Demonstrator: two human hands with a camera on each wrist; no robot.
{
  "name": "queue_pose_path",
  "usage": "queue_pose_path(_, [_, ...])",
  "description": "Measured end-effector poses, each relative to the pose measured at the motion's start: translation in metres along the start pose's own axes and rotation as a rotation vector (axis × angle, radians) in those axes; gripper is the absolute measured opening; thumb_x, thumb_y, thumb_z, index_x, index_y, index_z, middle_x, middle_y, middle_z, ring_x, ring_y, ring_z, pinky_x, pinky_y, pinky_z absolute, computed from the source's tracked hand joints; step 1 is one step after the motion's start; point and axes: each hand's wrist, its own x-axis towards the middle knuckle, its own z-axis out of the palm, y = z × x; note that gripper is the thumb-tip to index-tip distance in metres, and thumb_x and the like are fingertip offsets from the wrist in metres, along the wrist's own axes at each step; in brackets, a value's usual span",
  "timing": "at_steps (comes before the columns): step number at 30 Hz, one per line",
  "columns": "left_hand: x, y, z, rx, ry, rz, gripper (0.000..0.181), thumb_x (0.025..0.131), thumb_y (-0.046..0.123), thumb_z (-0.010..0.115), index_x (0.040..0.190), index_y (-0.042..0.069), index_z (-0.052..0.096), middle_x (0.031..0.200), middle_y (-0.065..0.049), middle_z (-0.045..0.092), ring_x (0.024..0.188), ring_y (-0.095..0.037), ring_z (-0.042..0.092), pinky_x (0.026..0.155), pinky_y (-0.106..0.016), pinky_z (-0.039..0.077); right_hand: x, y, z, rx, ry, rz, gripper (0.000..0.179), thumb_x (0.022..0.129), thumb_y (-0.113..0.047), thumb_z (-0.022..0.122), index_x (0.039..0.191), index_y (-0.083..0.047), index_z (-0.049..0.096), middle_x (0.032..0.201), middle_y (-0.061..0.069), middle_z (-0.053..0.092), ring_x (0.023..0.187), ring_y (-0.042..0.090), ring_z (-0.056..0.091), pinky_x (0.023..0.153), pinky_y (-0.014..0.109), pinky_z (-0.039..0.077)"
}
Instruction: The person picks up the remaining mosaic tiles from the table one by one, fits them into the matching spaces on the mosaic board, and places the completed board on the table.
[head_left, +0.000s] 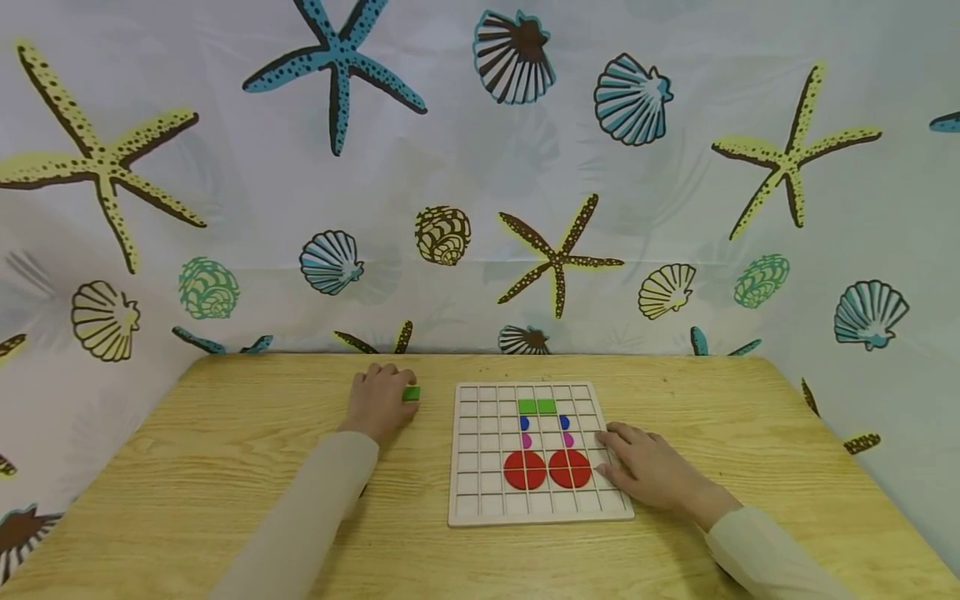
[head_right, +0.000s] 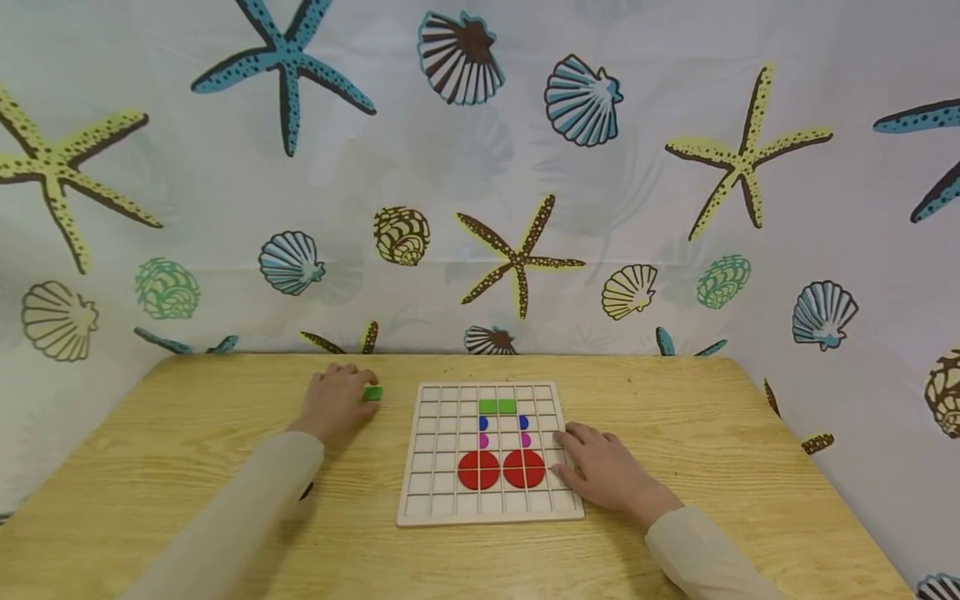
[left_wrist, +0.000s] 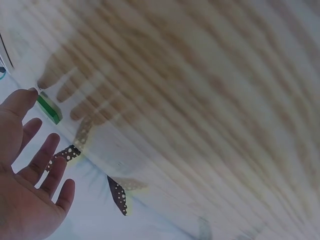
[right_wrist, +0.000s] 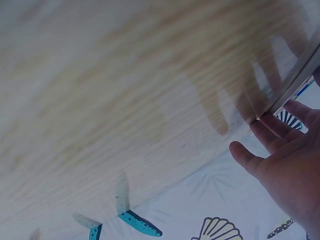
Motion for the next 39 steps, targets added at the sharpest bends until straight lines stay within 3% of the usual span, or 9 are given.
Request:
queue_pose_path(10, [-0.003,-0.002,-0.002,-0.011,0.004,0.003,0.036,0.082,0.033,0.067,0.113,0.014,0.062,0.110,-0.013,0.060,0.104,-0.036,0.049,0.085,-0.052,0.039,-0.001,-0.001,0.000,-0.008,0.003,-0.003,0.048,0.093,-0.034,0.049,0.132,-0.007,0.047,0.134,0.017,0.046,0.123,0.033,0.046,0.095,0.054,0.037])
queue_pose_path(24, [0.001,-0.007,0.001,-0.030,-0.041,-0.011,0.033,0.083,0.033,0.065,0.112,0.017,0.063,0.110,-0.012,0.058,0.104,-0.034,0.047,0.084,-0.050,0.037,0.001,0.002,0.003,-0.001,-0.015,0.006,0.049,0.093,-0.036,0.048,0.134,-0.009,0.045,0.136,0.016,0.044,0.125,0.032,0.043,0.098,0.054,0.035])
queue_pose_path(39, [0.004,-0.013,0.006,-0.051,-0.037,0.005,0.029,0.083,0.034,0.065,0.105,0.015,0.063,0.107,-0.011,0.058,0.102,-0.035,0.048,0.084,-0.052,0.038,0.002,0.002,0.004,-0.012,-0.003,0.006,0.049,0.093,-0.036,0.047,0.134,-0.009,0.045,0.135,0.016,0.045,0.123,0.033,0.045,0.096,0.054,0.036])
